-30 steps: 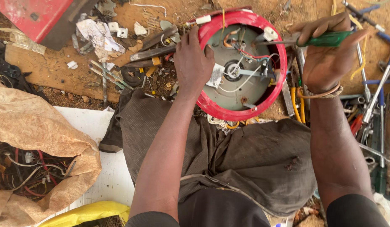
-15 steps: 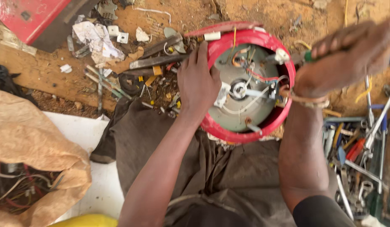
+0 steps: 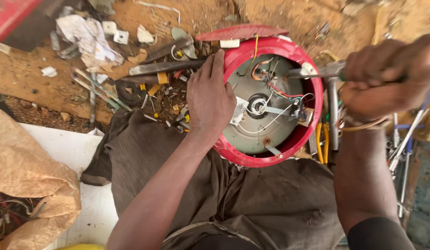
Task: The person uses a screwdriver to pry and adjust parts of a small cylindrical electrical component, then places it in a yellow bag. They then open a red circular plastic cover and use the screwdriver to manipulate internal wiring and components.
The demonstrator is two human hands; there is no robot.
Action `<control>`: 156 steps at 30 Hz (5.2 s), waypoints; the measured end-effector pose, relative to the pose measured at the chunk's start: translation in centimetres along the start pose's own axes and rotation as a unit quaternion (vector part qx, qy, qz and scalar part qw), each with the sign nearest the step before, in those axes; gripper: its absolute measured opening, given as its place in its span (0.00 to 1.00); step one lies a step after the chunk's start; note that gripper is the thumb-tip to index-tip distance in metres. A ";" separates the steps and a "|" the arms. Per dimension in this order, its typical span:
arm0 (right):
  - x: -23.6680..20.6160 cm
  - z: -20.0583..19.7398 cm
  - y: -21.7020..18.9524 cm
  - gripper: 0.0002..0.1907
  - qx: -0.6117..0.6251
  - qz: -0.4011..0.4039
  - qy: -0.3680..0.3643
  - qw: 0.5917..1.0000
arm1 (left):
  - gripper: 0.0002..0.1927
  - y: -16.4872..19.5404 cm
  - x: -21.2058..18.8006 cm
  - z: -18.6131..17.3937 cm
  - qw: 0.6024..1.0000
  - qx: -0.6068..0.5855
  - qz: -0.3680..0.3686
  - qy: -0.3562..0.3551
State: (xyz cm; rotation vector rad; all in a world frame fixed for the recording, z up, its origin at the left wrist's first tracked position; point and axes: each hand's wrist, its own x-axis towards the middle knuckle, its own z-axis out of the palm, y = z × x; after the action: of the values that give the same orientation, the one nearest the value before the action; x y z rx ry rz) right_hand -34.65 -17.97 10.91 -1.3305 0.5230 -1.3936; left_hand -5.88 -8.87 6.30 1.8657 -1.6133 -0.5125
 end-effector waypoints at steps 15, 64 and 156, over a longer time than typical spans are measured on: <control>1.3 2.1 -0.5 0.29 -0.042 0.025 -0.074 0.996 | 0.36 -0.8 -0.3 0.1 1.000 -0.011 -0.014 -0.003; 0.7 8.3 -13.9 0.12 -0.607 -0.060 -0.322 0.724 | 0.31 0.7 -2.8 -2.2 0.999 -0.040 -0.003 0.036; -14.5 4.3 -0.9 0.15 -0.535 0.064 0.296 0.788 | 0.04 11.7 0.9 9.5 0.966 0.167 0.198 -0.029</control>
State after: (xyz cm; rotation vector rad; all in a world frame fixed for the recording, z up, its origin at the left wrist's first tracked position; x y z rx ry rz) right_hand -34.27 -3.38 6.78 -1.6076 2.0225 -1.4064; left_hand -20.52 -12.45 7.20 1.6942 -2.1520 -0.1276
